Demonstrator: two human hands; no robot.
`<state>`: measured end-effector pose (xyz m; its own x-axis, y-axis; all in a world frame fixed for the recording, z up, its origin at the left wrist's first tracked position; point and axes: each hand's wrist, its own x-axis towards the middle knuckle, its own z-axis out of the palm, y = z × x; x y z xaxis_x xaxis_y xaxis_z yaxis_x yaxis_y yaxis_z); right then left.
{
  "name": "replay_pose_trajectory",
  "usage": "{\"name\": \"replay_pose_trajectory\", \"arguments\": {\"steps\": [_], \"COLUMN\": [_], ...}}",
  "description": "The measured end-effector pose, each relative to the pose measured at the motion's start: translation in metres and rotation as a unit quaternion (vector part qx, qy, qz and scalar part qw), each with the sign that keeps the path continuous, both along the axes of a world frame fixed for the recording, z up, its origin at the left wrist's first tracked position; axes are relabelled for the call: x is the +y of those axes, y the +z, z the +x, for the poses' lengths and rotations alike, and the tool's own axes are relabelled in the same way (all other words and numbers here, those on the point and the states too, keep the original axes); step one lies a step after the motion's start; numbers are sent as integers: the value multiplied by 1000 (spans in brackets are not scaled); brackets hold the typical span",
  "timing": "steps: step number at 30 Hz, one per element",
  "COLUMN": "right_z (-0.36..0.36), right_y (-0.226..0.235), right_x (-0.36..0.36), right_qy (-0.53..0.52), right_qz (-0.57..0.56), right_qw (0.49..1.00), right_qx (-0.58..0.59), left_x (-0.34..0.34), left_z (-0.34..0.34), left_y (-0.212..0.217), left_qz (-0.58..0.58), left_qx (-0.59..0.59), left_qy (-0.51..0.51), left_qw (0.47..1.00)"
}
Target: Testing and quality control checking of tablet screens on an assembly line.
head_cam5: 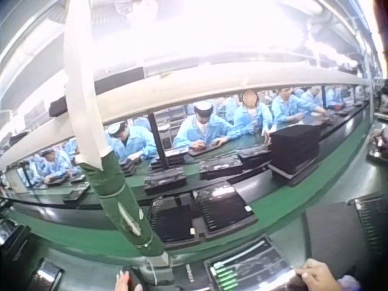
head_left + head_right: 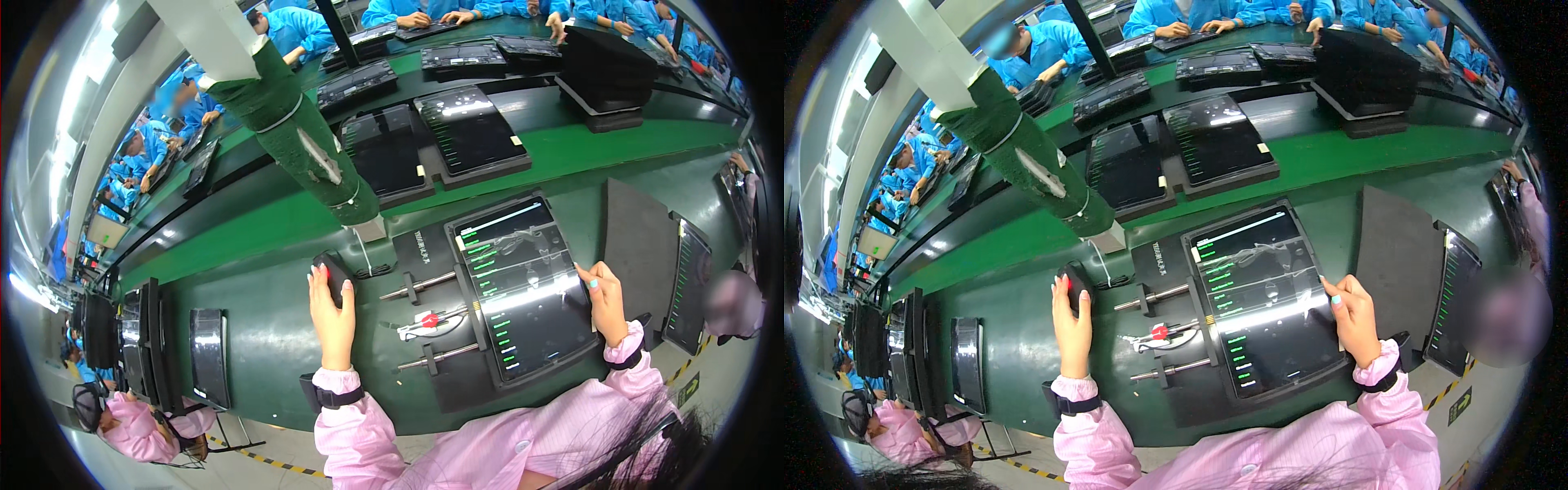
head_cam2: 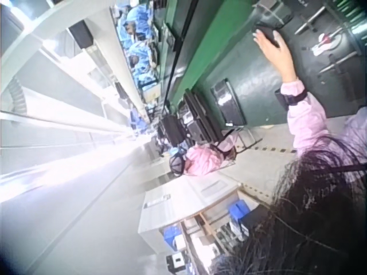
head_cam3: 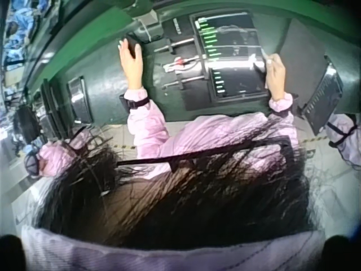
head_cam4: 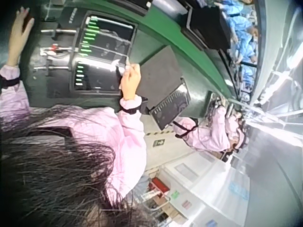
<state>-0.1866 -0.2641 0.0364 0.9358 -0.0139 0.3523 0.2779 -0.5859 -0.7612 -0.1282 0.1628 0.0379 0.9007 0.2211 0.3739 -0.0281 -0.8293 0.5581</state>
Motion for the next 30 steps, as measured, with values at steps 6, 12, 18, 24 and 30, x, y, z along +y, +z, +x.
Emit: {"name": "replay_pose_trajectory", "arguments": {"steps": [6,12,18,24,30], "right_z": [1,1,-7,-19,-27], "right_y": [2,-2,29,41,55], "right_x": [1,-11,7,19,19], "right_qy": [-7,4,85,93,97], "right_qz": [16,83,422,466,452], "right_qw": [1000,995,882,847,862], "right_qx": [11,54,191,238,210], "left_x": [-5,-4,-6,-21,-63], "left_z": [-3,0,-2,-10,-39], "left_y": [5,-2,0,17,52], "left_qz": [12,12,39,92,-25], "left_qx": [16,-9,-14,-86,-111], "left_qy": [5,14,1,-31,-148], "left_qw": [1000,1000,999,992,982]}}
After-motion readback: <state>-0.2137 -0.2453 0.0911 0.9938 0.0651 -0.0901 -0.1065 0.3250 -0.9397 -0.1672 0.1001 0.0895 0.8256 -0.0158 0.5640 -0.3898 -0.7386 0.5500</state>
